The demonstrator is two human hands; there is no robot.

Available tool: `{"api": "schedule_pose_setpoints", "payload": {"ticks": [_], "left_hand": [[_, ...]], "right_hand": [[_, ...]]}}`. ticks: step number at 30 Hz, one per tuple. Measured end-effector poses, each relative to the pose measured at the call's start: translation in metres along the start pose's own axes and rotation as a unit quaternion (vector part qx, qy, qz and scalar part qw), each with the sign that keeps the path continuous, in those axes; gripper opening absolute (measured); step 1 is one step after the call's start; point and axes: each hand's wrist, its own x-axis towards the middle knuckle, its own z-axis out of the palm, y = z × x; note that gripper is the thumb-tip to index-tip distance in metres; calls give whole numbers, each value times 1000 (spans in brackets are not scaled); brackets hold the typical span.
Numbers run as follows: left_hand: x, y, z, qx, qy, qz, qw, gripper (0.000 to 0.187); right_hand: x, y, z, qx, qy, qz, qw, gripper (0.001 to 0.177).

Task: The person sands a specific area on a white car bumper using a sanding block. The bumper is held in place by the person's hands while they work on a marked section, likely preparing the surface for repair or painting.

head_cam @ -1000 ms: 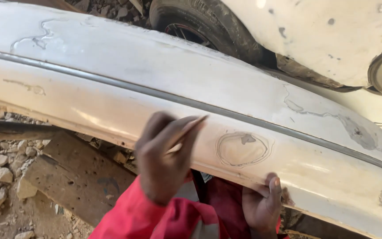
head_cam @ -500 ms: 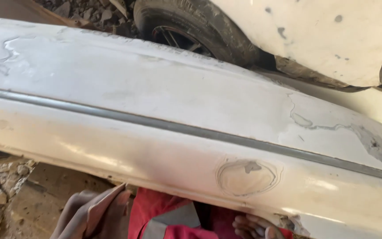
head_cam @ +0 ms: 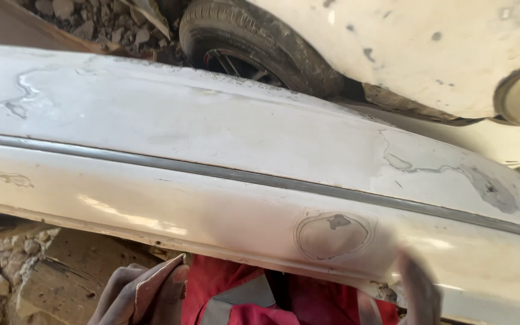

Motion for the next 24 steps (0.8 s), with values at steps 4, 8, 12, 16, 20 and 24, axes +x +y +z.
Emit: {"api": "schedule_pose_setpoints", "payload": {"ticks": [4, 8, 12, 16, 20, 24], "left_hand": [[-13, -38, -12, -17, 57, 83, 995, 9], [-13, -26, -42, -17, -11, 75, 997, 18], [-21, -72, -59, 53, -19, 77, 995, 13], [-18, 0, -56, 5, 7, 34, 999, 14], [-23, 28, -32, -134, 23, 15, 991, 19], [-21, 42, -18, -184, 23, 67, 980, 14]], "right_hand": [[17, -87, 91, -111, -41, 31, 993, 77], [6, -153, 126, 185, -293, -276, 896, 71], [8, -102, 93, 109, -179, -233, 950, 76], [60, -82, 59, -17, -3, -54, 998, 100], [9, -110, 135, -7, -88, -177, 980, 79], [-93, -95, 206, 274, -434, -304, 803, 20]]}}
